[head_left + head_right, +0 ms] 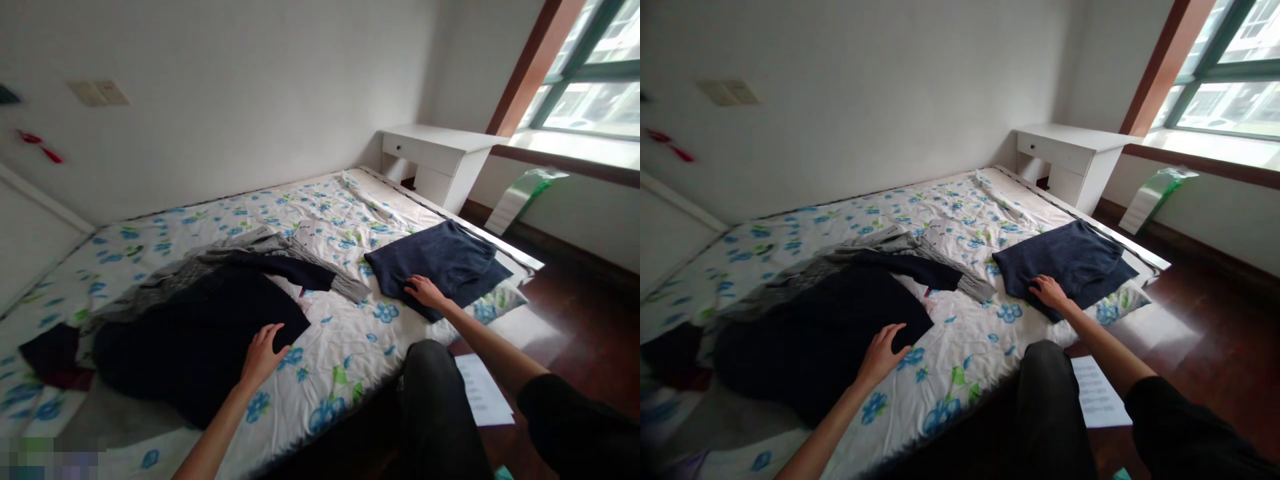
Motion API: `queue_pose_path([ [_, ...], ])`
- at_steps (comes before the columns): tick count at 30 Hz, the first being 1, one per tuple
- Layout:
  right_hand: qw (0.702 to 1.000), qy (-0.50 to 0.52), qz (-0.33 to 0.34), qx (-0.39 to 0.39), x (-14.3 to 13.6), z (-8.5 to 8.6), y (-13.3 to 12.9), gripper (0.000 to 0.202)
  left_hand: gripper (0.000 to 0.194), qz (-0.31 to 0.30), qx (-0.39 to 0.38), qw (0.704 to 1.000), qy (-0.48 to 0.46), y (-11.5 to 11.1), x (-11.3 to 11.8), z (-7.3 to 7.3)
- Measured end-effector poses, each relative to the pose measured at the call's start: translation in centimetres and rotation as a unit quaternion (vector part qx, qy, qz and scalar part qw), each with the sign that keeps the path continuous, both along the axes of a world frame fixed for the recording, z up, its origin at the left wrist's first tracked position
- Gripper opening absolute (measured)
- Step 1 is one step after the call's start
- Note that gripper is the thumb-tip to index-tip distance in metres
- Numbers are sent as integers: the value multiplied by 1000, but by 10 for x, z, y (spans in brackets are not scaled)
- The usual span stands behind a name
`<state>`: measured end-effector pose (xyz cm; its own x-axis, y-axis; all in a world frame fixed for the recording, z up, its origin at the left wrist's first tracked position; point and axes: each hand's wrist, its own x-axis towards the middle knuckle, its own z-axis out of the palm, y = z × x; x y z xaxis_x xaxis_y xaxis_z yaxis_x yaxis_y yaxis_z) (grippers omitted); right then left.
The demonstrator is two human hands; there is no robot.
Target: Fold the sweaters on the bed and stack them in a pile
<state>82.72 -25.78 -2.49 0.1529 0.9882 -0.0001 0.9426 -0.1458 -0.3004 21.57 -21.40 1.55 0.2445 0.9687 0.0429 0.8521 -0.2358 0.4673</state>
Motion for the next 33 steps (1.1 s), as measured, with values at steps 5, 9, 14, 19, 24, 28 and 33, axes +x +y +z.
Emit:
queue_pose_path([
  [5,997,-10,-41,-60,-30,-12,-24,60,62,25,21,974,224,-58,-92,-5],
  [9,992,77,39,-93,-88,26,-9,47,48,48,13,963,264,-76,-101,4],
  [14,957,245,137,-70,-217,46,-19,39,43,91,18,972,217,-83,-89,24],
  [19,904,353,177,-162,-323,10,-61,44,44,90,-23,984,155,-108,-90,32],
  [24,850,454,137,-230,-345,-8,-71,51,50,61,-64,990,113,-132,-91,24],
  [28,836,478,116,-242,-335,-10,-66,45,44,88,-88,991,57,-131,-93,20],
  [33,825,491,108,-258,-331,-10,-70,49,44,190,-97,973,-93,-129,-75,39],
])
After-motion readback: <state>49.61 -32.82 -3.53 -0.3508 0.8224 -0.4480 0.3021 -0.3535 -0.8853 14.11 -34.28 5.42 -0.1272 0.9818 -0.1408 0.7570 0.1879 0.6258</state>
